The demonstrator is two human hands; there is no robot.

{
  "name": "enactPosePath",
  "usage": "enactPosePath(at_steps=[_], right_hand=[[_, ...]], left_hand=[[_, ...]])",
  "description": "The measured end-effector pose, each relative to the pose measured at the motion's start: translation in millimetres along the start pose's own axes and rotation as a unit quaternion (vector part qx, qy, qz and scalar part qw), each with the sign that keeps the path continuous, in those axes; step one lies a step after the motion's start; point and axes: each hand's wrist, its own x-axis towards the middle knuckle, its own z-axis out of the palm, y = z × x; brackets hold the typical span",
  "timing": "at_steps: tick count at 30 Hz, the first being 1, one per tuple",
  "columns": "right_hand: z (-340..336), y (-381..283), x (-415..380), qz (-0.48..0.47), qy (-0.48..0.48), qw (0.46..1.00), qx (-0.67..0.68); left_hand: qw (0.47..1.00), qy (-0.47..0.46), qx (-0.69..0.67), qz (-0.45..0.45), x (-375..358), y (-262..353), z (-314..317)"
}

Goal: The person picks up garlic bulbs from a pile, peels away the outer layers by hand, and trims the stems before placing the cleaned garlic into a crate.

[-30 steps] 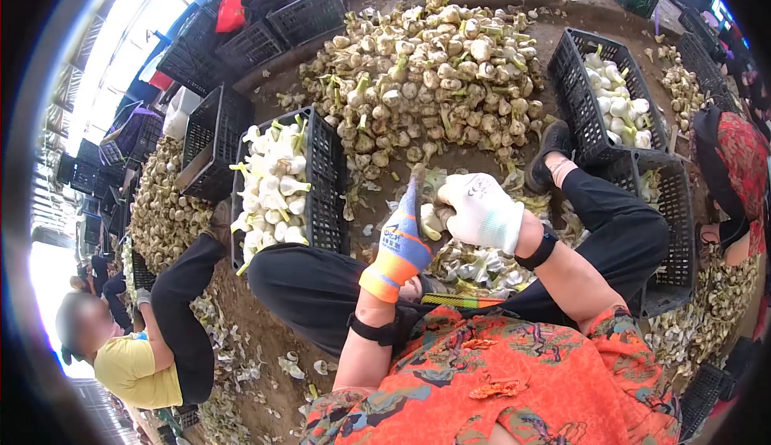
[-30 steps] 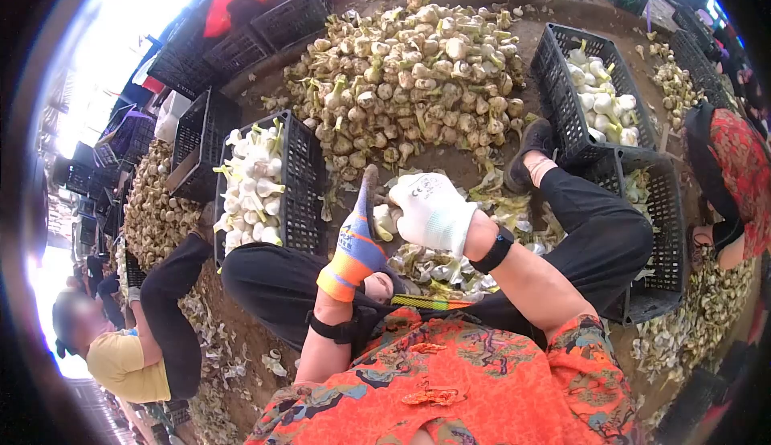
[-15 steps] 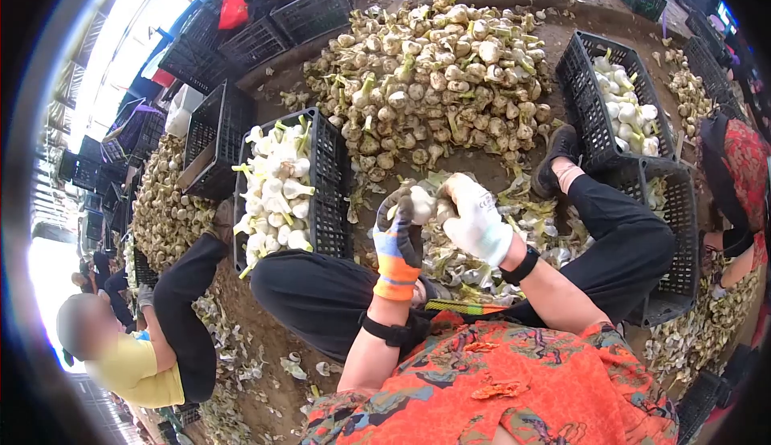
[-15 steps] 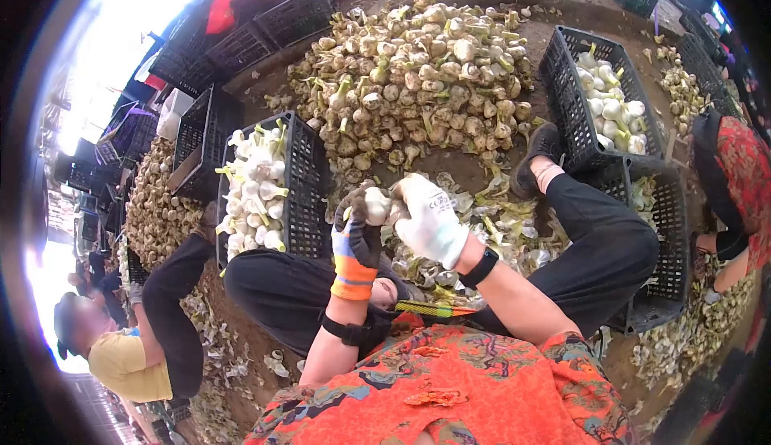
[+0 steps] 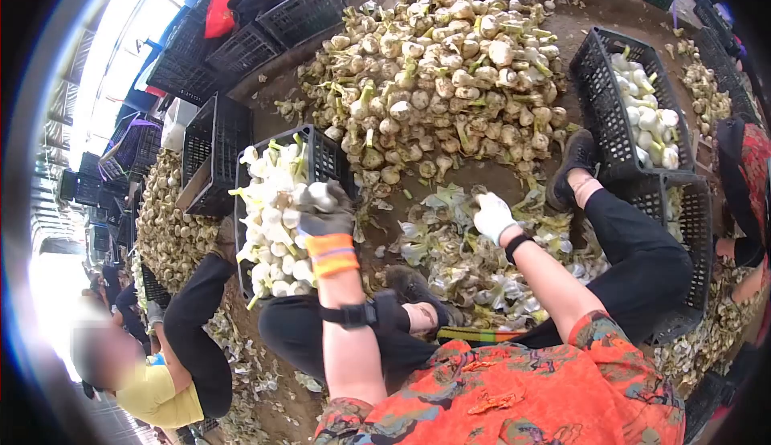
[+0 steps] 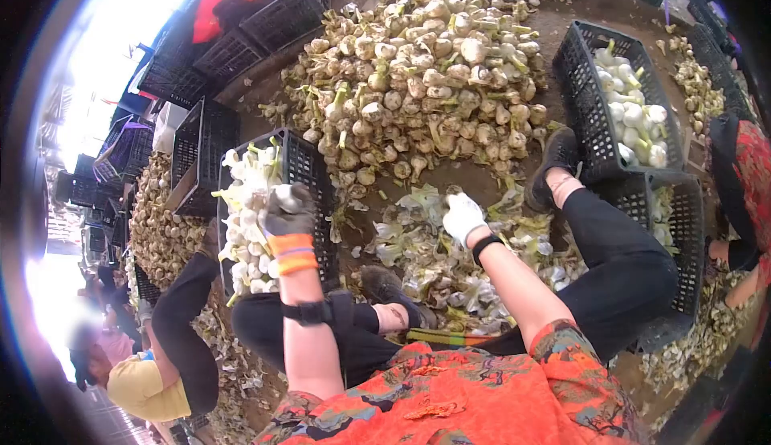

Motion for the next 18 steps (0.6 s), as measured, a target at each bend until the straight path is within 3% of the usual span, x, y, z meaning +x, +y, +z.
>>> enactPosePath(at_steps=[2,3,5,6,7,8,9,10,11,12,13,15,17,18], right_hand=[[5,-19,40,-0.039,0.035,0.998,0.031],[9,-28,63,-0.066,0.045,0.997,0.015],[17,-50,107,-0.074,-0.036,0.993,-0.079],[34,-46,127,-0.072,-0.048,0.989,-0.118],[33,-50,134,-0.05,-0.078,0.982,-0.164],[33,-52,144,-0.037,-0.075,0.988,-0.13],[35,-48,152,-0.021,-0.073,0.992,-0.099],[32,-48,152,0.036,-0.097,0.993,-0.055],[44,-44,147,0.074,-0.047,0.996,0.015],[42,-40,136,0.098,-0.096,0.951,0.277],[37,-35,121,0.117,-0.133,0.837,0.518],[-9,-63,71,0.08,-0.237,0.608,0.753],[-30,-84,35,0.059,-0.264,0.536,0.8],[-46,-102,15,0.065,-0.224,0.593,0.77]], left_hand=[[0.988,0.074,0.007,0.137,56,37,-4],[0.983,0.033,-0.015,0.183,71,47,-3],[0.996,0.027,-0.055,0.069,29,29,54],[0.996,-0.059,0.043,0.046,43,41,20],[0.999,-0.006,0.011,0.039,47,37,21],[0.994,-0.067,0.079,0.046,39,20,11],[0.988,-0.129,0.004,-0.089,43,11,-4],[0.983,-0.152,0.047,-0.088,50,-9,-34],[0.99,-0.03,0.137,0.007,16,-51,-2],[0.967,0.042,0.251,0.014,-2,-72,1],[0.92,0.083,0.383,-0.002,3,-90,-27],[0.809,-0.085,0.564,0.141,-5,-128,-65],[0.89,-0.15,0.428,0.043,-26,-143,-36],[0.896,-0.13,0.423,0.029,-41,-142,-20]])
